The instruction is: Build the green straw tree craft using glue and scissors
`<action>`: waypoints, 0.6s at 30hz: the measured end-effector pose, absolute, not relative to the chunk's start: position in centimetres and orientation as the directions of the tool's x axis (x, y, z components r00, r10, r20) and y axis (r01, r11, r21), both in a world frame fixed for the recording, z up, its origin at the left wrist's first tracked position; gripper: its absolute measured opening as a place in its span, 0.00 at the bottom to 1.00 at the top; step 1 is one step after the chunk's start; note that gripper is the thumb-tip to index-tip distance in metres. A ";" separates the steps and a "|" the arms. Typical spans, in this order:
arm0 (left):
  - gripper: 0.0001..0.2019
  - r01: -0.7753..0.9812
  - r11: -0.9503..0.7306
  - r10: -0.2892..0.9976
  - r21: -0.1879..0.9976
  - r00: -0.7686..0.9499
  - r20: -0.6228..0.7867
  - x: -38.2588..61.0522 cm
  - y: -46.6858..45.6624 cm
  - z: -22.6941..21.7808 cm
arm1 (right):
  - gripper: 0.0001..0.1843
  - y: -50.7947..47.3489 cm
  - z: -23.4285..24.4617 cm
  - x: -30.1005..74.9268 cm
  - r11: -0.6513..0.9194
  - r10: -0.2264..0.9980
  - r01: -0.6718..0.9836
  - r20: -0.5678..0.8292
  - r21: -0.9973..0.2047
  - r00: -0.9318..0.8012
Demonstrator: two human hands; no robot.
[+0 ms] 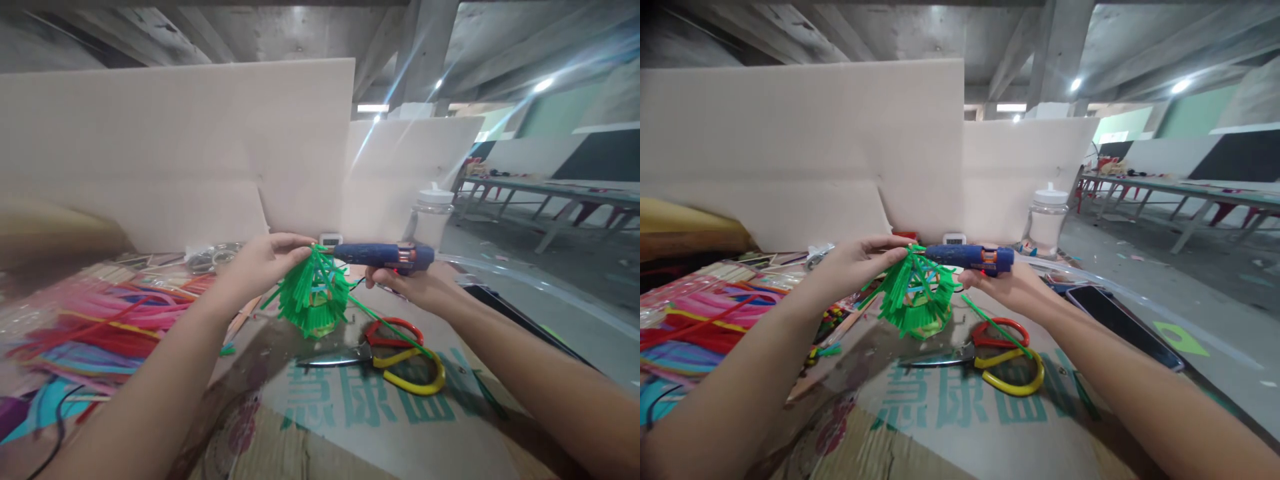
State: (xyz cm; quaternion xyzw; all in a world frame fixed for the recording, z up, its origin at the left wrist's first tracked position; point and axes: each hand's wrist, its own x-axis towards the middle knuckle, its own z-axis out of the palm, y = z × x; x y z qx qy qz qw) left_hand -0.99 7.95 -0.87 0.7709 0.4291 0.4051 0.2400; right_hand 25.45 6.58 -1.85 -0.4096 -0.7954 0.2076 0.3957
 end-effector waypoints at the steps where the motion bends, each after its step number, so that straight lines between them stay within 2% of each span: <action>1: 0.20 0.469 -0.517 0.855 0.716 0.306 0.418 -0.9 7.9 -0.8 | 0.19 6.5 -1.9 25.4 0.582 0.813 0.476 0.466 -0.659 -0.350; 4: 0.19 0.484 -0.518 0.855 0.705 0.305 0.419 -0.9 7.9 -0.8 | 0.17 6.5 -2.0 25.2 0.606 0.795 0.438 0.487 -0.664 -0.362; 18: 0.17 0.513 -0.533 0.845 0.672 0.293 0.447 -0.6 7.3 -0.4 | 0.14 6.5 -2.1 24.5 0.627 0.779 0.453 0.502 -0.634 -0.376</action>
